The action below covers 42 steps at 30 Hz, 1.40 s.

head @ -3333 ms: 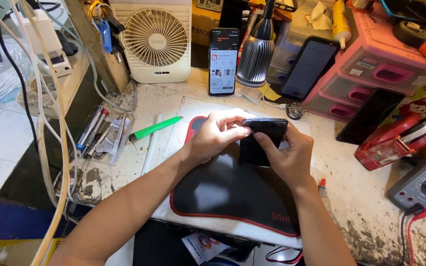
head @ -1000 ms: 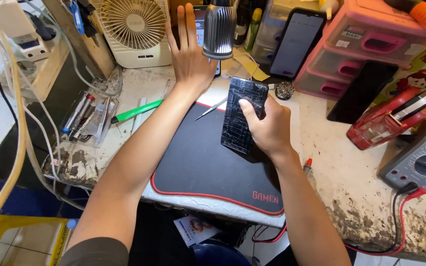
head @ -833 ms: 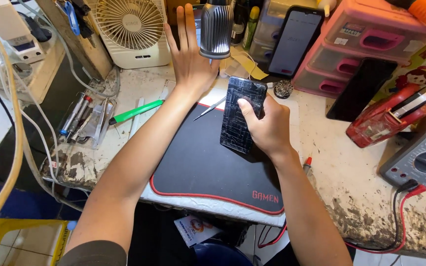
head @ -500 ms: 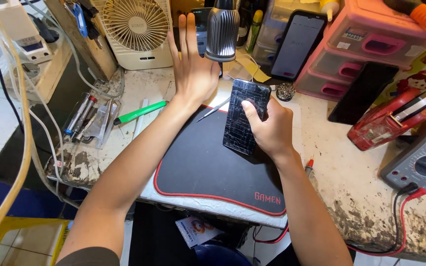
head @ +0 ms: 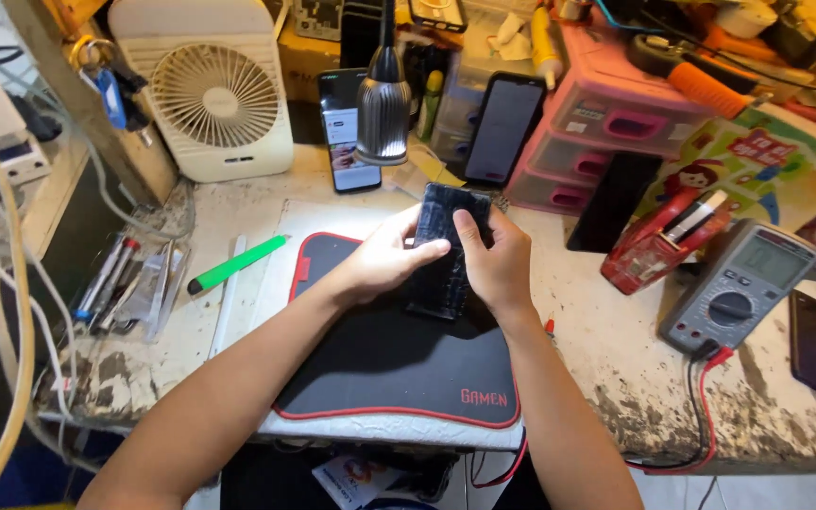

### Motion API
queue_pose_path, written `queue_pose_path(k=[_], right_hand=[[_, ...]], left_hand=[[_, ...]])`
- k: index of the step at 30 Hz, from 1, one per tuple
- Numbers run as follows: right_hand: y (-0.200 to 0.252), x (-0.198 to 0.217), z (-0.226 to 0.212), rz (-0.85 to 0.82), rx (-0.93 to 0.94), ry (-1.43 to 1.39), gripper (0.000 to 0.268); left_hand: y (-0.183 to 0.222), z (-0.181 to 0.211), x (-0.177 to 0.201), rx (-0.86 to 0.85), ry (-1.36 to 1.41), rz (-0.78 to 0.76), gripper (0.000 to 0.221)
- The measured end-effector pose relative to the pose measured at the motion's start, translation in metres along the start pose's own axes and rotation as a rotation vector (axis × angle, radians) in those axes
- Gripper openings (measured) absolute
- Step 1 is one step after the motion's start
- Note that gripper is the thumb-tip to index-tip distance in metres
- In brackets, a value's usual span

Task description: The person is securing internal components and the screen of a mobile phone during a repair process using manual pressure and an electric screwdriver.

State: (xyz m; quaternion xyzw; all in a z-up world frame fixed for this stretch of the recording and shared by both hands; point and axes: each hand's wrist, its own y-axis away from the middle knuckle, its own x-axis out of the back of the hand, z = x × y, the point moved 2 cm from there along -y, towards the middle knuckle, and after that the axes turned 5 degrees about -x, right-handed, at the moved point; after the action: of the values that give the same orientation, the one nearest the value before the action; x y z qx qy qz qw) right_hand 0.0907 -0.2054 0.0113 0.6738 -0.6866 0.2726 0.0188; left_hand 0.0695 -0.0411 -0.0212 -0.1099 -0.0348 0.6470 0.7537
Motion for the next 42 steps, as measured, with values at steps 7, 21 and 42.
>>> queue_pose_path(k=[7, 21, 42], right_hand=[[-0.021, 0.100, 0.044, 0.630, 0.014, 0.228, 0.009], [-0.039, 0.163, 0.134, 0.676, -0.624, -0.264, 0.026], [0.000, 0.137, 0.048, 0.814, -0.570, -0.316, 0.006]], left_hand=[[0.008, -0.010, -0.010, 0.174, 0.281, 0.148, 0.031], [0.012, 0.007, -0.012, 0.254, 0.206, 0.146, 0.016], [0.011, -0.001, -0.009, 0.224, 0.252, 0.159, 0.020]])
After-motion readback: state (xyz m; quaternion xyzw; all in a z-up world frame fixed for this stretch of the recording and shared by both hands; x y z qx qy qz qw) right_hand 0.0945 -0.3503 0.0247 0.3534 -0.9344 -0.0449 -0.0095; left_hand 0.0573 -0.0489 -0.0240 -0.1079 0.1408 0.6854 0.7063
